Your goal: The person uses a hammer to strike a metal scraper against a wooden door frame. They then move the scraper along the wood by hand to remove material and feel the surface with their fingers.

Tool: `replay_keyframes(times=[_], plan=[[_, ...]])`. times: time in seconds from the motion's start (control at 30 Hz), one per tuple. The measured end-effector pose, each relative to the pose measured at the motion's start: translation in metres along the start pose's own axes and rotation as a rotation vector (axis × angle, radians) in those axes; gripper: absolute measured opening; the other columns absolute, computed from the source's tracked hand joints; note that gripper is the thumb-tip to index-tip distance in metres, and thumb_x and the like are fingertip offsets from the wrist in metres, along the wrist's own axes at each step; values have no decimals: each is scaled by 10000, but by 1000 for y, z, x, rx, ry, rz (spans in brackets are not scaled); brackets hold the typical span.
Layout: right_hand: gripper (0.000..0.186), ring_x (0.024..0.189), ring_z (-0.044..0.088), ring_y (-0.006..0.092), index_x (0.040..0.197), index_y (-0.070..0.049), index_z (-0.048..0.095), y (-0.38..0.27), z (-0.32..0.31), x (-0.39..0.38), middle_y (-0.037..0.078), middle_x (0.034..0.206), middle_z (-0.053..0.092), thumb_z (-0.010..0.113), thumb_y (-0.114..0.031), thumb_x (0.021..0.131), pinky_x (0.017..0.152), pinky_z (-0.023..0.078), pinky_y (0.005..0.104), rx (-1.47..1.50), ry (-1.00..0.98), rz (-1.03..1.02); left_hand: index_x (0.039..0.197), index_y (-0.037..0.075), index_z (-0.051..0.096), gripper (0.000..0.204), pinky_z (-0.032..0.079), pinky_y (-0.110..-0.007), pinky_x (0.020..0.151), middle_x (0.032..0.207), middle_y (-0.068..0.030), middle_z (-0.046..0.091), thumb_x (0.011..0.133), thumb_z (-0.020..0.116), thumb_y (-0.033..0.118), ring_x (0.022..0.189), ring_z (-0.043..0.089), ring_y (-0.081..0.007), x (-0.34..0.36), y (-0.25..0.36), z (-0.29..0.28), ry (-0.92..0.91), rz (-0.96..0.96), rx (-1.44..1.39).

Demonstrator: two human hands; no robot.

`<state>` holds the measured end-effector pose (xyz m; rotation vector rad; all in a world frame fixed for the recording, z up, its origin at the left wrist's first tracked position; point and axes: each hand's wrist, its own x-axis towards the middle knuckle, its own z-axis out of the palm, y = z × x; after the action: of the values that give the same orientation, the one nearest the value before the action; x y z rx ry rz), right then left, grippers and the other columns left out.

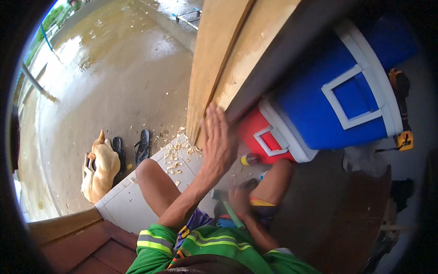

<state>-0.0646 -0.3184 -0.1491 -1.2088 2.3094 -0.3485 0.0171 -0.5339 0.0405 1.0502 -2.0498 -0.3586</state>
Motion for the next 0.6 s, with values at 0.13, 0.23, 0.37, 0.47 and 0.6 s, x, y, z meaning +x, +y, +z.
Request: replay_keyframes(times=[0.13, 0.23, 0.37, 0.47, 0.6], plan=[[491, 1066, 591, 412, 1052, 84, 585, 29, 42, 4, 296, 1149, 584, 611, -368, 861, 916, 474, 478, -202, -106, 64, 1466, -98, 243, 784, 175, -521, 1170, 1540, -295, 221, 869, 641, 217, 1454, 220, -380, 31, 15, -61, -131, -74, -173], [673, 1167, 543, 425, 1179, 122, 499, 18, 55, -4, 338, 1249, 532, 707, -382, 783, 984, 446, 463, -57, -183, 152, 1474, -98, 218, 801, 164, -534, 1169, 1546, -294, 203, 875, 638, 228, 1456, 216, -380, 57, 20, -83, -217, -116, -249], [722, 813, 657, 339, 1322, 98, 302, 38, 87, -25, 244, 946, 648, 720, -191, 809, 700, 541, 450, 177, -254, 257, 1463, -88, 255, 721, 200, -557, 1157, 1522, -324, 228, 876, 597, 152, 1421, 231, -471, 80, 48, -65, 171, 332, -216], [562, 603, 628, 249, 1246, 64, 319, 25, 78, -40, 178, 785, 632, 669, -135, 854, 502, 507, 388, 396, -211, 421, 1441, -63, 336, 669, 265, -573, 1130, 1509, -321, 264, 835, 593, 53, 1376, 273, -538, 66, 47, -61, 165, 504, -314], [514, 526, 612, 205, 1240, 44, 345, 16, 9, -74, 131, 730, 623, 653, -146, 875, 440, 491, 355, 553, -109, 441, 1439, -22, 388, 638, 226, -572, 1140, 1499, -242, 358, 853, 615, 86, 1394, 292, -486, 116, 71, -104, 426, 510, -483]])
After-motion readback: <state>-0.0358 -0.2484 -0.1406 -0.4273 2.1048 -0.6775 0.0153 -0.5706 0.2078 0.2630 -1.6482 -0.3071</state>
